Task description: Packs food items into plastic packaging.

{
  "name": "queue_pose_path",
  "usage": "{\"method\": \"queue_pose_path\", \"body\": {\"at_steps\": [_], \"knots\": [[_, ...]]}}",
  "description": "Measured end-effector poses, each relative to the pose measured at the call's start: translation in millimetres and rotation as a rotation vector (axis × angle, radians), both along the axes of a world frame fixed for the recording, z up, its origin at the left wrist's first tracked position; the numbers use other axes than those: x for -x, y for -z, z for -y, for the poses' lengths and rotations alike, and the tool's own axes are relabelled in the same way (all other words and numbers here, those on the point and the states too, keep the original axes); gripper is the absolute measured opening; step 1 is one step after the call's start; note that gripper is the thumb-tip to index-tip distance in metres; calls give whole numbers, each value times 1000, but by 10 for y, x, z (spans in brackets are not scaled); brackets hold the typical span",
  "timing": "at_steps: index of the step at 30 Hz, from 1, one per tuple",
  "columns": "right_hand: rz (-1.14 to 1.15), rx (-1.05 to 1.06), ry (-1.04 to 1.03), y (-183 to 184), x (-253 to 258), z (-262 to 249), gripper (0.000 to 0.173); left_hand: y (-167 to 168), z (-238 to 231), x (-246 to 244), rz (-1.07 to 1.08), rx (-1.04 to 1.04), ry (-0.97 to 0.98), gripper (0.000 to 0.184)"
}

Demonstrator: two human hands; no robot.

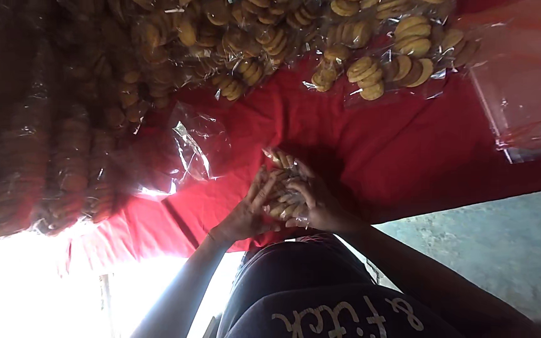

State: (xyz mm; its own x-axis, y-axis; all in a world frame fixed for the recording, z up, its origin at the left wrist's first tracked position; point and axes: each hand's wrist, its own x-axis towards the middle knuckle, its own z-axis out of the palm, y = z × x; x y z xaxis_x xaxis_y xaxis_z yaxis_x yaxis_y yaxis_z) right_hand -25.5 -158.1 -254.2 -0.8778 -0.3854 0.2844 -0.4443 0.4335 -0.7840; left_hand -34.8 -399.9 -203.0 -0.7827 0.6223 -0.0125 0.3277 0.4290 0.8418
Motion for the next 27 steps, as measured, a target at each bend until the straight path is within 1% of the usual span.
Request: {"method": "queue_pose_path", "body": {"at_steps": [1, 3, 6, 8, 10, 11, 12, 14, 15, 16, 17, 18, 19, 20, 21, 22, 23, 24, 25, 27], "knots": [[-11, -25, 14, -6, -14, 17, 79, 58, -6, -12, -102, 27, 28, 89], [-4, -8, 71, -24, -23, 64, 74, 106, -36, -28, -125, -19, 34, 80], [37, 103, 87, -127, 42, 52, 75, 23, -159, -84, -13, -175, -59, 78], [47, 145, 28, -209, 86, 7, 68, -8, -231, -135, 98, -260, -131, 80], [35, 158, -23, -166, 85, -9, 59, 68, -301, -203, 221, -346, -185, 79], [32, 175, -37, -153, 79, -13, 57, 69, -341, -234, 259, -388, -214, 77], [35, 214, -45, -169, 97, -18, 58, 8, -381, -237, 280, -423, -232, 76], [99, 337, -69, -277, 25, -61, 60, -247, -429, -328, 324, -445, -238, 76], [158, 426, -91, -340, -59, -92, 59, -409, -430, -379, 365, -452, -213, 79], [244, 541, -112, -390, -144, -117, 56, -573, -407, -405, 422, -444, -167, 85], [358, 669, -144, -421, -231, -141, 53, -731, -369, -411, 491, -412, -137, 90], [503, 799, -194, -435, -325, -171, 55, -871, -318, -407, 550, -339, -131, 92], [631, 910, -259, -412, -408, -196, 61, -999, -262, -381, 548, -189, -156, 88], [732, 987, -334, -357, -465, -216, 62, -1108, -217, -325, 465, 36, -210, 78], [832, 1047, -395, -286, -500, -232, 55, -1214, -203, -227, 364, 318, -287, 66], [906, 1084, -467, -220, -506, -245, 49, -1313, -212, -81, 298, 591, -338, 59], [950, 1093, -532, -214, -498, -249, 46, -1366, -209, 79, 266, 801, -372, 57], [968, 1086, -586, -221, -487, -251, 44, -1365, -177, 233, 215, 934, -403, 55], [980, 1071, -623, -254, -469, -256, 44, -1328, -120, 380, 167, 1026, -435, 53], [993, 1031, -576, -385, -447, -283, 45, -1245, 20, 626, 174, 1163, -508, 50]]}}
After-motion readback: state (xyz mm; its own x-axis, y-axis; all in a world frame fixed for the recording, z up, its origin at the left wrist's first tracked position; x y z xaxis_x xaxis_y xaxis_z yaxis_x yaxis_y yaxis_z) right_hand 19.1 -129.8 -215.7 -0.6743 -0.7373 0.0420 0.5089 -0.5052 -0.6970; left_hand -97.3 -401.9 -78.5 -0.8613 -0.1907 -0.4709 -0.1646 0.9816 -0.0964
